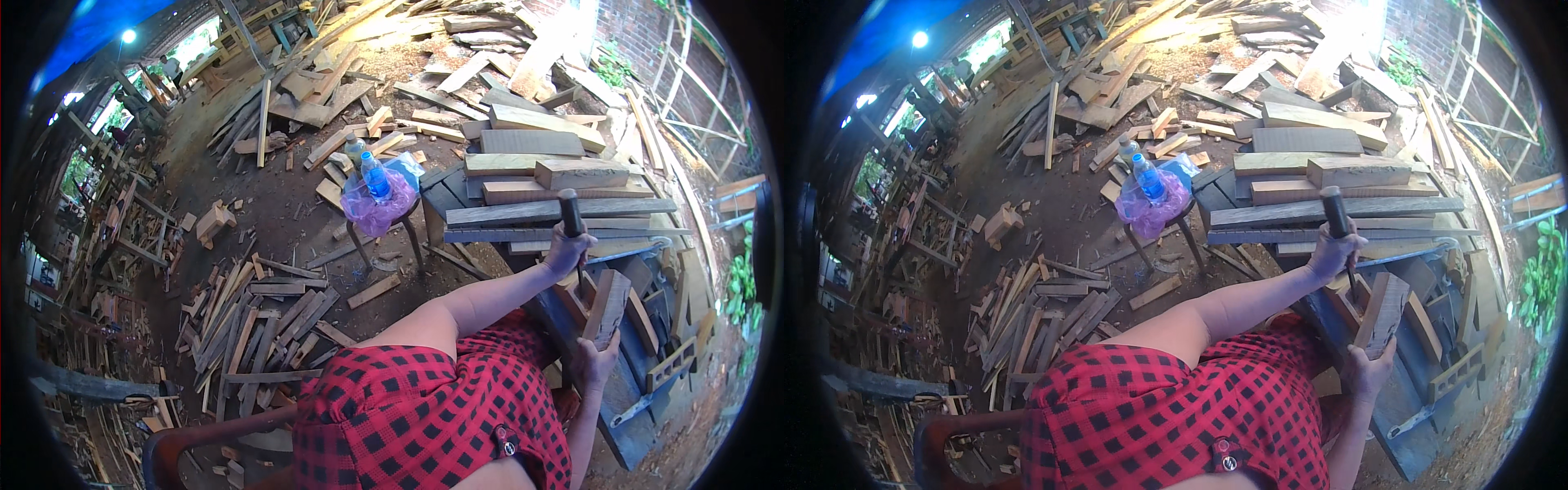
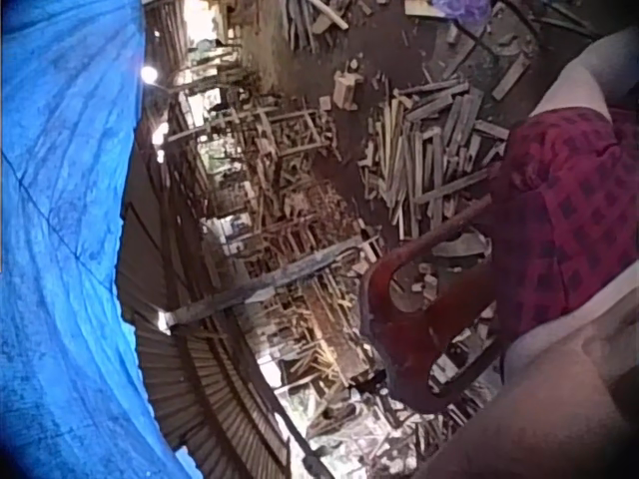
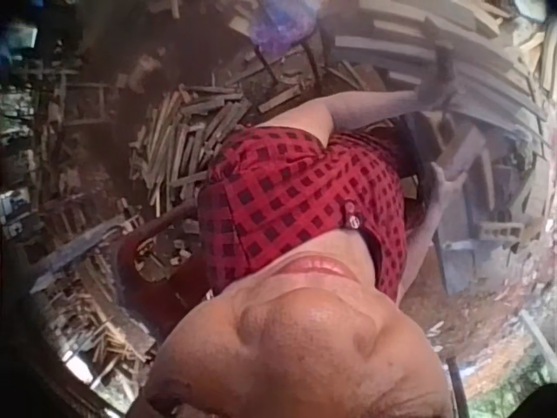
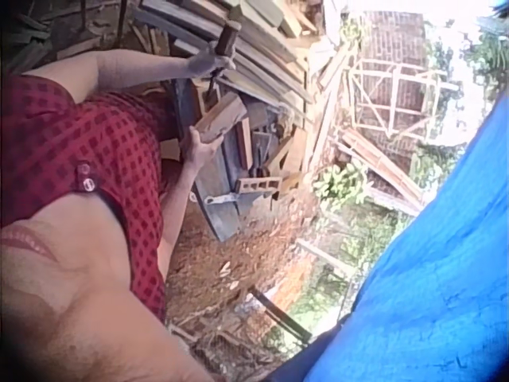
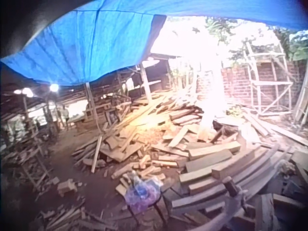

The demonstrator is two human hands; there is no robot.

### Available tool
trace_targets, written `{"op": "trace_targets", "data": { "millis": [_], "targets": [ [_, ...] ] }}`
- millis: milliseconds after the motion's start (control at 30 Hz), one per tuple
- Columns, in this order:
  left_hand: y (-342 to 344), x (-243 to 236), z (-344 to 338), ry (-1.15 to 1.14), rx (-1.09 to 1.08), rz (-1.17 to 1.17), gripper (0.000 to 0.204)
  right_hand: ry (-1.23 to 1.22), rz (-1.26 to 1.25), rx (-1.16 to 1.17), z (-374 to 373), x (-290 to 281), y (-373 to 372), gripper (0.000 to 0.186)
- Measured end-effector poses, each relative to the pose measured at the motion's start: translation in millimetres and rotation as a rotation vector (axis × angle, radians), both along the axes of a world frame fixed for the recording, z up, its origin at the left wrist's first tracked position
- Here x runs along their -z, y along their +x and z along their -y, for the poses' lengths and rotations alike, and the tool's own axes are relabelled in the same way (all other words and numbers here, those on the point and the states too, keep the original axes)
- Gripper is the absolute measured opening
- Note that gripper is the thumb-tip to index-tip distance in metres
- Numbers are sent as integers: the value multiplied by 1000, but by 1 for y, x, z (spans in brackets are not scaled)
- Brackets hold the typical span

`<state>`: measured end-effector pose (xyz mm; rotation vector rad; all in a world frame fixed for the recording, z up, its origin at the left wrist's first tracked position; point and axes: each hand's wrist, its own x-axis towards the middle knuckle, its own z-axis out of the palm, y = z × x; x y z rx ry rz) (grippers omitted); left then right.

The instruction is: The person is using a mallet and a chisel to carve out a section of a wood block on a workbench.

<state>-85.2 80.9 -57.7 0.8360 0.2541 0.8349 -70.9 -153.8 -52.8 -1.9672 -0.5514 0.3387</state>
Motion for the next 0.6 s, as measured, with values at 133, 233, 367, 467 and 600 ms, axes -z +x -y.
{"op": "trace_targets", "data": {
  "millis": [133,233,367,467,600],
  "targets": [
    [6,-20,14,157,29,-44,23,-57,23,6,3,10,9,83],
    [16,-42,19,338,40,9,9,-89,128,-11,5,19,16,95],
    [21,-71,21,289,212,-90,20,-114,125,50,9,27,23,102],
    [18,-88,28,401,156,13,21,-123,16,83,13,28,21,97],
    [15,-93,41,431,203,-59,19,-117,29,88,14,24,17,96]
  ]
}}
